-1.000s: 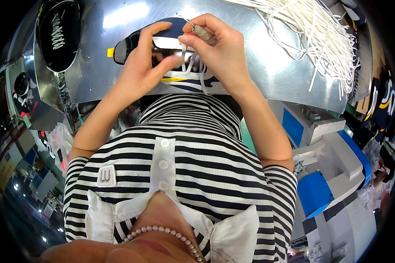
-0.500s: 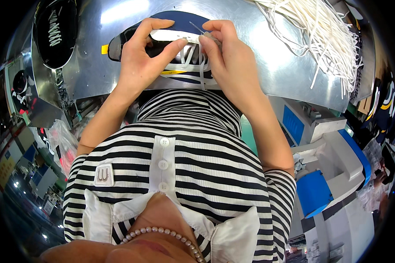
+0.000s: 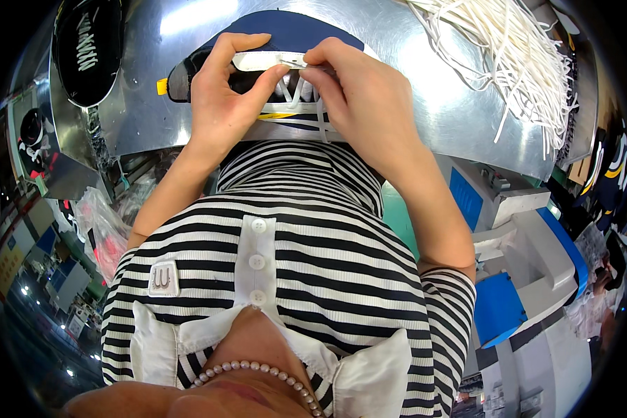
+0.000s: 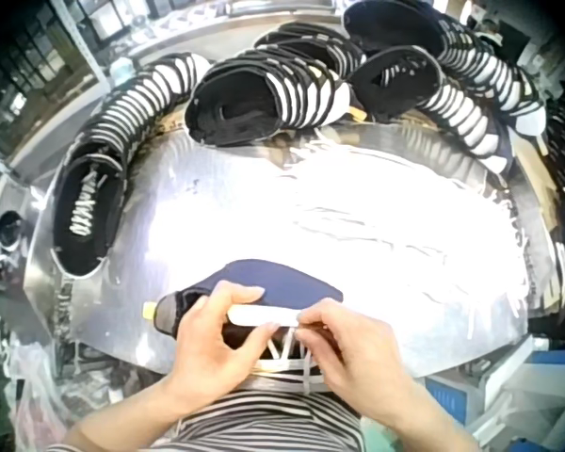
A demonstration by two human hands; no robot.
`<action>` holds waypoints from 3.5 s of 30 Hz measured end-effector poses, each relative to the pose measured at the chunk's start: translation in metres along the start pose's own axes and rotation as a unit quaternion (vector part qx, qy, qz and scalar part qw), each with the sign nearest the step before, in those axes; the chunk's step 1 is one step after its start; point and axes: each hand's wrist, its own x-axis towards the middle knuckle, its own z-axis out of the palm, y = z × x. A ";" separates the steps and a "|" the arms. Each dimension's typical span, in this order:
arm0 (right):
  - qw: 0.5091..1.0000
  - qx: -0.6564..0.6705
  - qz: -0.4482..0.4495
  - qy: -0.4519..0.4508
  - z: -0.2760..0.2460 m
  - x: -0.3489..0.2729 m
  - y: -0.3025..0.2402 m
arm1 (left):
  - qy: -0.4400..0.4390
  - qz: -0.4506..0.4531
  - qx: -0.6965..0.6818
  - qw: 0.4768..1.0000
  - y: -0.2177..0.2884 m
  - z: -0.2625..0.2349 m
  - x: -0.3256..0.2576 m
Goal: The person threads white laces through the eyelets of a blue and white sneaker on a metal workbench.
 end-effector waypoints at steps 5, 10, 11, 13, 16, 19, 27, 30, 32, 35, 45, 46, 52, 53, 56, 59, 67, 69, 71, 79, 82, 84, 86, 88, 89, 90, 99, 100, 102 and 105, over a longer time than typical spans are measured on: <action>0.996 -0.081 -0.039 0.007 0.009 0.012 0.001 | 0.009 0.078 0.062 0.995 0.003 0.002 0.002; 0.979 -0.201 -0.033 -0.031 0.029 0.030 -0.007 | -0.024 0.114 0.090 0.989 0.000 0.005 0.002; 0.979 -0.198 -0.045 -0.028 0.027 0.033 -0.006 | -0.024 0.109 0.082 0.990 -0.002 0.002 0.005; 0.990 -0.135 -0.014 -0.038 0.000 0.030 -0.006 | -0.069 -0.031 -0.085 0.993 0.000 -0.003 0.008; 0.997 -0.064 0.052 0.005 -0.035 0.004 -0.002 | -0.023 -0.085 -0.223 0.971 -0.004 -0.002 0.017; 0.992 0.016 0.117 0.044 -0.030 -0.007 0.011 | -0.051 -0.133 -0.208 0.968 0.010 -0.010 0.028; 0.987 -0.076 0.102 0.100 0.005 0.002 0.031 | -0.216 -0.119 -0.465 0.850 -0.024 -0.040 0.042; 0.983 0.002 0.045 0.177 0.009 0.006 0.038 | -0.190 -0.118 -0.364 0.904 -0.020 -0.042 0.042; 0.983 0.040 0.119 0.133 0.002 -0.009 0.026 | -0.117 -0.080 -0.158 0.977 0.015 -0.037 0.026; 0.991 -0.022 0.110 0.078 0.007 -0.032 0.022 | -0.050 0.131 0.154 0.978 0.030 -0.039 -0.005; 0.986 -0.121 -0.111 -0.017 0.009 -0.058 0.012 | -0.037 0.180 0.228 0.956 0.022 -0.003 0.021; 0.972 -0.157 -0.126 -0.120 0.006 -0.068 0.007 | -0.039 0.172 0.216 0.960 0.019 -0.002 0.022; 0.988 0.055 -0.107 -0.096 -0.011 -0.073 0.005 | 0.059 0.217 0.176 0.958 0.016 -0.006 0.037; 0.994 0.076 -0.080 -0.026 -0.009 -0.067 0.004 | 0.054 0.220 0.154 0.962 0.021 -0.008 0.039; 0.967 0.171 0.104 0.157 0.005 -0.028 0.014 | 0.037 0.228 0.095 0.968 0.035 -0.011 0.035; 0.924 0.341 0.117 0.127 0.018 -0.005 0.023 | 0.027 0.250 0.066 0.966 0.043 -0.012 0.030; 0.917 0.322 0.132 -0.195 0.016 -0.053 0.003 | 0.000 0.209 0.089 0.974 0.036 -0.017 0.026; 0.924 0.265 0.102 -0.254 0.007 -0.062 0.001 | -0.042 0.178 0.095 0.978 0.022 -0.016 0.027; 0.964 0.216 0.077 -0.133 0.001 -0.060 0.012 | -0.070 0.167 0.110 0.977 0.010 -0.012 0.026; 0.973 0.184 -0.003 0.141 0.012 0.011 0.026 | -0.128 0.105 0.194 0.967 0.018 -0.010 0.027; 0.971 0.176 -0.021 0.158 0.025 0.015 0.035 | -0.126 0.090 0.141 0.978 0.008 -0.009 0.030; 0.976 0.143 -0.021 0.165 0.026 0.015 0.036 | -0.103 0.093 0.108 0.984 0.006 -0.007 0.030; 0.975 0.122 -0.031 0.182 0.029 0.016 0.038 | -0.084 0.090 0.121 0.985 0.007 -0.003 0.031; 0.970 0.113 -0.050 0.207 0.033 0.018 0.044 | -0.054 0.108 0.142 0.982 0.008 0.003 0.031; 0.969 0.115 -0.052 0.212 0.033 0.018 0.044 | -0.033 0.126 0.157 0.979 0.008 0.006 0.031; 0.968 0.116 -0.053 0.217 0.033 0.018 0.043 | -0.011 0.145 0.171 0.974 0.008 0.008 0.030; 0.983 0.137 0.082 0.092 0.013 -0.029 0.021 | -0.047 0.103 0.173 0.978 0.008 0.007 0.033; 0.983 0.136 0.093 0.084 0.014 -0.030 0.022 | -0.050 0.104 0.173 0.978 0.008 0.007 0.033; 0.983 0.132 0.098 0.082 0.014 -0.029 0.024 | -0.056 0.105 0.172 0.978 0.008 0.007 0.034; 0.979 0.151 0.113 0.081 0.015 -0.027 0.024 | -0.046 0.140 0.155 0.977 0.003 0.009 0.035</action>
